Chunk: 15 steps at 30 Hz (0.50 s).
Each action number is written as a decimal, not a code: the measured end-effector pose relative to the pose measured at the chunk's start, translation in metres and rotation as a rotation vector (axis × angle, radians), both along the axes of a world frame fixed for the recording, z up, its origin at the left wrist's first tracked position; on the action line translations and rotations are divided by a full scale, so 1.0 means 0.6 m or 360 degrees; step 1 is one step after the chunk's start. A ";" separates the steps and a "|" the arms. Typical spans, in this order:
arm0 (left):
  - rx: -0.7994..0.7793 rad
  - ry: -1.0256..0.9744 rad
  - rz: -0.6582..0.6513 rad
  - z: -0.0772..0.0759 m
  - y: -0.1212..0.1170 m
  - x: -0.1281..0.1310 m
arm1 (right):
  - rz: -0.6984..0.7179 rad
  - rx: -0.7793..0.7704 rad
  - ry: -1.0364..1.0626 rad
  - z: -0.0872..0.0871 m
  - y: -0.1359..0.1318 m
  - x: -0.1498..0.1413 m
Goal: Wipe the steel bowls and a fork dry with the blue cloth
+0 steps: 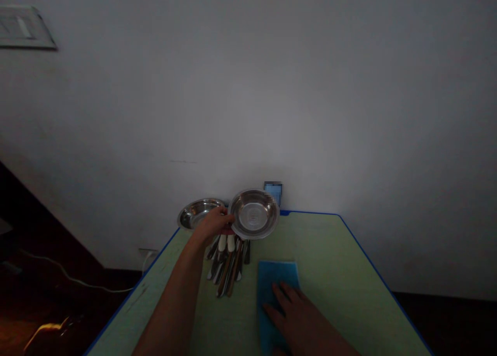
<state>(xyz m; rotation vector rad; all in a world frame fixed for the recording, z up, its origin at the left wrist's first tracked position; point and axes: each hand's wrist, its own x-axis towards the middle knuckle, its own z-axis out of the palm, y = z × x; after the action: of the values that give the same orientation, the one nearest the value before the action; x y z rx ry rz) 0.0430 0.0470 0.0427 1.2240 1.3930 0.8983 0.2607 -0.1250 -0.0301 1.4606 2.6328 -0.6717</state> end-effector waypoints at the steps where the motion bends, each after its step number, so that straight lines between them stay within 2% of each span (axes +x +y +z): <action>1: -0.0002 0.0001 -0.0003 -0.001 0.001 0.000 | -0.0001 0.0016 -0.0014 0.000 0.000 -0.003; 5: -0.0006 0.0000 -0.0031 -0.004 0.005 -0.002 | 0.0020 0.0077 -0.0061 -0.010 0.001 -0.008; 9: 0.0000 -0.0015 -0.0079 -0.006 0.005 -0.005 | 0.0057 0.0284 -0.0085 -0.039 0.002 -0.002; 15: 0.0015 -0.0032 -0.0105 -0.005 0.001 -0.006 | 0.0166 0.0917 -0.0072 -0.086 0.002 0.006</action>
<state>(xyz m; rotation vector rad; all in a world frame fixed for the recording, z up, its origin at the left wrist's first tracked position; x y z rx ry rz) 0.0393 0.0478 0.0395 1.2574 1.3266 0.8700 0.2646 -0.1240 -0.0820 1.3954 2.9823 0.1519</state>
